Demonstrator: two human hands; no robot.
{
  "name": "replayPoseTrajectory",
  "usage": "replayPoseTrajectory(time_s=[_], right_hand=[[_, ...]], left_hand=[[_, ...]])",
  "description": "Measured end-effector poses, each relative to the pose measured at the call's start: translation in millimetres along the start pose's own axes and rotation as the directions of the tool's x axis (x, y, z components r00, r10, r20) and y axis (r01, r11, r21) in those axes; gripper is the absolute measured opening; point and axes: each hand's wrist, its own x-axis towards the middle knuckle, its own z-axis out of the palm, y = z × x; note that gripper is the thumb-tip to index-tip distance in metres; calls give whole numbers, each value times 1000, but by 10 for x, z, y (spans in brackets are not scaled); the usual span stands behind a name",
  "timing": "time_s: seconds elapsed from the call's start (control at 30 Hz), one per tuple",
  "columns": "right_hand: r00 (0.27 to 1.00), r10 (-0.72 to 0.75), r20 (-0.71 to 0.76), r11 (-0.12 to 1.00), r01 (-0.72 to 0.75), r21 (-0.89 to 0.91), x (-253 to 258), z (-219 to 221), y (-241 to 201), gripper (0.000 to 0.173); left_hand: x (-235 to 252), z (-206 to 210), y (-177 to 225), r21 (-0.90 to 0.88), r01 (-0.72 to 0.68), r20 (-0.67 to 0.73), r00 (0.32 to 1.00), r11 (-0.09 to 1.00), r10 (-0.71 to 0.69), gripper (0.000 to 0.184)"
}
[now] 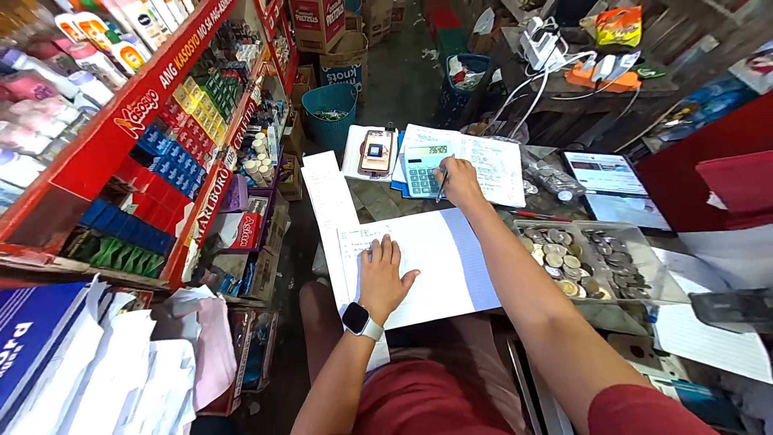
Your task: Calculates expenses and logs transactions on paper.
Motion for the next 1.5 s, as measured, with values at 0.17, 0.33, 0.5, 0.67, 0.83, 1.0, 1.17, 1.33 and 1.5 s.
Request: replayPoseTrajectory(time_s=[0.17,0.33,0.5,0.67,0.83,1.0,1.17,1.33,1.5], right_hand=[[999,3,48,998,0,-60,50,-1,21,37],[996,11,83,997,-4,-79,139,-85,-20,37],[999,16,51,998,-13,-64,120,-29,-45,36],[997,67,48,997,-65,-39,123,9,-105,37],[996,54,71,997,-50,-52,123,62,-105,36],[995,54,79,996,-48,-73,120,88,-120,37],[997,45,70,997,-40,-69,101,137,-149,36],[997,51,56,997,-47,-66,76,147,-146,36],[1000,6,13,999,-6,-32,46,153,-86,35]], left_hand=[[3,-15,18,1,3,10,1000,1000,-3,82],[8,-4,18,0,6,1,1000,1000,-6,82],[-22,89,-33,7,-12,-91,996,1000,12,81],[-49,96,-112,50,-38,-132,990,998,44,81],[-59,75,-144,74,-27,-113,993,997,36,82],[-61,90,-171,98,-28,-119,992,995,39,82],[-71,104,-212,114,-31,-132,990,993,46,83],[-79,52,-174,93,-29,-103,994,995,39,81],[-60,43,-127,42,-8,-59,998,999,10,81]])
